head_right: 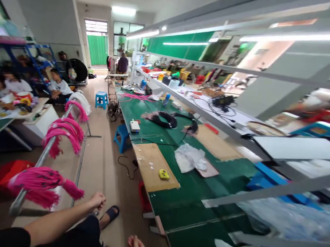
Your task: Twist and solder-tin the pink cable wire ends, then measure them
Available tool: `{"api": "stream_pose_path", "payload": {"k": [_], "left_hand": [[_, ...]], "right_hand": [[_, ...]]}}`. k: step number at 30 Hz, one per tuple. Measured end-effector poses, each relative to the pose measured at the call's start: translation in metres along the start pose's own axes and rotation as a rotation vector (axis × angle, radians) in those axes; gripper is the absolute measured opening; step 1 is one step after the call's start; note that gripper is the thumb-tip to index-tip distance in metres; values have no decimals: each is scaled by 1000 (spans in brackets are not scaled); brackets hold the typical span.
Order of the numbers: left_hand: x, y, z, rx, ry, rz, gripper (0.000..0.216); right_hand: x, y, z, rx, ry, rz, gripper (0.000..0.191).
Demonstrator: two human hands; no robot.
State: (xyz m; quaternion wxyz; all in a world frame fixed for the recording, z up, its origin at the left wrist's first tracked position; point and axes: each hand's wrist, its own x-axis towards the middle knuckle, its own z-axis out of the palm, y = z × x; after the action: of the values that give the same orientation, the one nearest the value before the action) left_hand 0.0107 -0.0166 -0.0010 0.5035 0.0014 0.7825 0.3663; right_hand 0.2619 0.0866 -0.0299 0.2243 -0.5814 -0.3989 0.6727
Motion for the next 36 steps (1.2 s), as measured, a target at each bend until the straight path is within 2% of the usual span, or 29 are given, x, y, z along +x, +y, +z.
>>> {"api": "stream_pose_path", "payload": {"k": [3,6,9,12,17,21,24,27,31,36], "left_hand": [[-38,-48,6,-36,-40,-58,26],[-80,-91,4,-59,-87,-47,23],[-115,-126,-16,-101,-99,29,21],[-140,-151,-49,-138,-77,141,22],[-185,-175,-113,-85,67,430,18],[-234,-201,-178,-24,148,676,14],[-263,-221,-230,-20,195,776,25],[-284,-229,-270,-20,227,864,30],[-317,-227,-298,2,235,1017,24],[-343,-230,-303,48,280,1196,22]], "right_hand": [[-14,18,12,22,-11,11,63],[-46,29,34,35,-69,23,70],[-93,41,63,25,-167,52,78],[-144,52,93,13,-272,77,79],[-229,61,150,23,-408,96,66],[-306,68,200,89,-458,78,47],[-359,75,232,151,-468,64,37],[-400,75,251,211,-473,28,33],[-447,62,255,230,-492,-53,34],[-484,53,245,165,-508,-181,40]]}}
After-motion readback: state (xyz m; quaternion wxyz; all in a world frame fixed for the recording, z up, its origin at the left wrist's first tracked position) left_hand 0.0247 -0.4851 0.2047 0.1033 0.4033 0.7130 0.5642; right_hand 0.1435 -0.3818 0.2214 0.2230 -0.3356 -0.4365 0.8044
